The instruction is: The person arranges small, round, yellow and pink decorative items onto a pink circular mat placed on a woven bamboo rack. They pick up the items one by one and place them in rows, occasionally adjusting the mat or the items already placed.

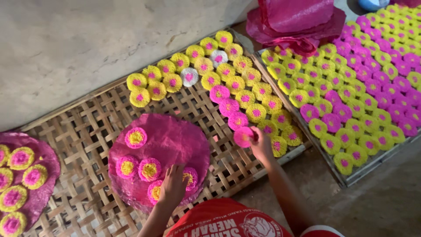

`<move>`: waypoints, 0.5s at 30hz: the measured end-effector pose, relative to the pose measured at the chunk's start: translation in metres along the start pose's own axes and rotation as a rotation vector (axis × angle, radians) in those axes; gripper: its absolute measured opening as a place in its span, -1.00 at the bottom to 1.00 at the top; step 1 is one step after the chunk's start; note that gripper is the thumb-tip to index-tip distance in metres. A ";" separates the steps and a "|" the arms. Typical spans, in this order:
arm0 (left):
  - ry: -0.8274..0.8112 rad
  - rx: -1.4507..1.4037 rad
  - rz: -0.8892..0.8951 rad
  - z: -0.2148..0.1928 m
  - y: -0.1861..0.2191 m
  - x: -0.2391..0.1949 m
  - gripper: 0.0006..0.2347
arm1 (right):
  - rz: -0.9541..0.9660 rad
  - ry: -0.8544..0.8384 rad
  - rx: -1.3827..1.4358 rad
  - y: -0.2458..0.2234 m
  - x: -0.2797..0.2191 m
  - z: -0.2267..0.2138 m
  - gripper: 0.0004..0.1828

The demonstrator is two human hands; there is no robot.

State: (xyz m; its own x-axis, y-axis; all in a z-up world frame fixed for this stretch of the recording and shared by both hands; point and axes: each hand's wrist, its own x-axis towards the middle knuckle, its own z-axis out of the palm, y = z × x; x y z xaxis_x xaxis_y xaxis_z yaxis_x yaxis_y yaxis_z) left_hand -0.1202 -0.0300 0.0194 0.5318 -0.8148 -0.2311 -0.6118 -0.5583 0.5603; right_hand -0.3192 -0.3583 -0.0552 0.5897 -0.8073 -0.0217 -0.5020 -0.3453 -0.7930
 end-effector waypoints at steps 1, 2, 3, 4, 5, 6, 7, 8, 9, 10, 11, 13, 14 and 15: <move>0.016 -0.021 -0.015 0.004 -0.005 -0.004 -0.55 | -0.071 0.056 -0.093 -0.002 -0.002 -0.003 -0.56; 0.002 0.038 -0.060 0.008 -0.010 -0.005 -0.59 | -0.141 0.112 -0.186 -0.007 -0.004 -0.005 -0.59; -0.014 0.096 -0.102 0.012 -0.014 -0.003 -0.62 | -0.183 0.138 -0.217 -0.012 -0.007 -0.007 -0.59; -0.031 0.155 -0.144 0.015 -0.018 -0.003 -0.65 | -0.225 0.164 -0.247 -0.018 -0.010 -0.010 -0.59; -0.009 0.168 -0.112 0.018 -0.022 -0.002 -0.65 | -0.267 0.191 -0.279 -0.025 -0.012 -0.014 -0.59; 0.014 0.182 -0.080 0.019 -0.025 0.000 -0.65 | -0.260 0.195 -0.307 -0.033 -0.014 -0.017 -0.57; 0.034 0.195 -0.049 0.020 -0.027 0.000 -0.65 | -0.252 0.199 -0.336 -0.040 -0.015 -0.019 -0.54; 0.024 0.129 -0.025 0.020 -0.028 0.000 -0.66 | -0.244 0.203 -0.364 -0.048 -0.017 -0.020 -0.51; 0.012 0.065 0.000 0.019 -0.027 0.001 -0.66 | -0.275 0.249 -0.444 -0.054 -0.021 -0.022 -0.47; 0.000 0.000 0.025 0.017 -0.024 0.000 -0.67 | -0.306 0.294 -0.525 -0.060 -0.026 -0.023 -0.42; -0.070 -0.030 -0.030 0.014 -0.019 0.002 -0.68 | -0.338 0.345 -0.605 -0.066 -0.030 -0.022 -0.38; -0.214 -0.088 -0.134 0.009 -0.003 0.006 -0.71 | -0.332 0.292 -0.430 -0.076 -0.052 -0.015 -0.44; -0.271 -0.198 -0.178 0.008 0.007 0.008 -0.76 | -0.328 0.268 -0.344 -0.080 -0.067 -0.009 -0.48; -0.333 -0.308 -0.223 0.010 0.018 0.008 -0.79 | 0.023 -0.043 0.097 -0.085 -0.085 0.001 -0.40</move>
State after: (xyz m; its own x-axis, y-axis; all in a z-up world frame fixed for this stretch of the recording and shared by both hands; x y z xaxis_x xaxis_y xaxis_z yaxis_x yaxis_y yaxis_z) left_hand -0.1328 -0.0481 0.0200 0.3833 -0.7143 -0.5855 -0.2769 -0.6937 0.6650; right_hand -0.3265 -0.2598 0.0132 0.6062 -0.7926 -0.0649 -0.4536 -0.2776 -0.8469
